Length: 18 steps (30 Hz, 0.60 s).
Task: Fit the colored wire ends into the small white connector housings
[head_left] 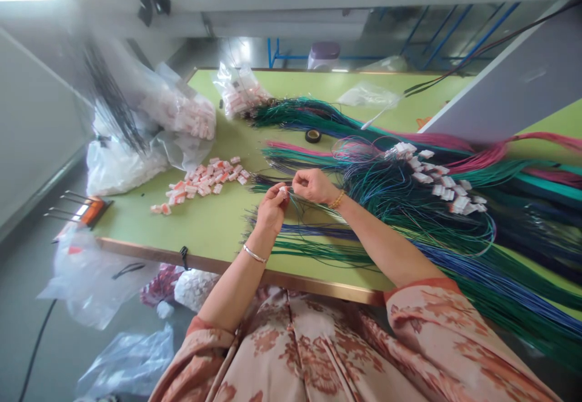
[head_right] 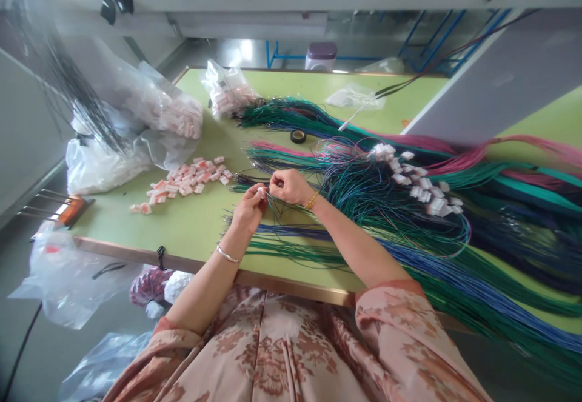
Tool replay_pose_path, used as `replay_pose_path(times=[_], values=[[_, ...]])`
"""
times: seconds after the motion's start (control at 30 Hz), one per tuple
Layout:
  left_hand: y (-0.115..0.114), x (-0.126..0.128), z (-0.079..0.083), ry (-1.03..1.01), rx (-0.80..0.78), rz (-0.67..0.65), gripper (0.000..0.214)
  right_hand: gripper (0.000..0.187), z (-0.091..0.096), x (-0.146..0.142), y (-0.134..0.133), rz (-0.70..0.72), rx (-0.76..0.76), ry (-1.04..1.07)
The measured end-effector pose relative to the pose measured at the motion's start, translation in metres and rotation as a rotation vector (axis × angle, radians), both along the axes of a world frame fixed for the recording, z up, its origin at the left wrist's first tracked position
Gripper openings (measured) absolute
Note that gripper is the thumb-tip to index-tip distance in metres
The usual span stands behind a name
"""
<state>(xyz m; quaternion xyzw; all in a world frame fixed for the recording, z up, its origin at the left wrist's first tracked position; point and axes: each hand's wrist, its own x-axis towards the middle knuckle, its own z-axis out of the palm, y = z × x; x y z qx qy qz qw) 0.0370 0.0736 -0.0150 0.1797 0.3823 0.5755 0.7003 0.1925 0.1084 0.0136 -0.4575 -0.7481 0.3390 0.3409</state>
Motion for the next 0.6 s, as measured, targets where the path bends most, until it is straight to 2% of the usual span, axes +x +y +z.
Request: replay_pose_path(times=[0.27, 0.4, 0.5, 0.6], values=[[-0.0031, 0.0027, 0.0011, 0.05, 0.02, 0.02, 0.027, 0.019, -0.002, -0.0018, -0.0009, 0.015, 0.029, -0.047], [-0.005, 0.004, 0.0002, 0.132, 0.016, 0.001, 0.028, 0.014, -0.0006, -0.0033, -0.0048, 0.037, 0.124, -0.122], [-0.0039, 0.0047, 0.0001, 0.122, -0.003, 0.033, 0.028, 0.011, 0.0013, -0.0032, -0.0063, 0.074, 0.205, -0.148], [-0.0016, 0.0044, 0.0005, 0.113, -0.017, 0.067, 0.028, 0.01, 0.0018, -0.0021, -0.0049, 0.087, 0.208, -0.143]])
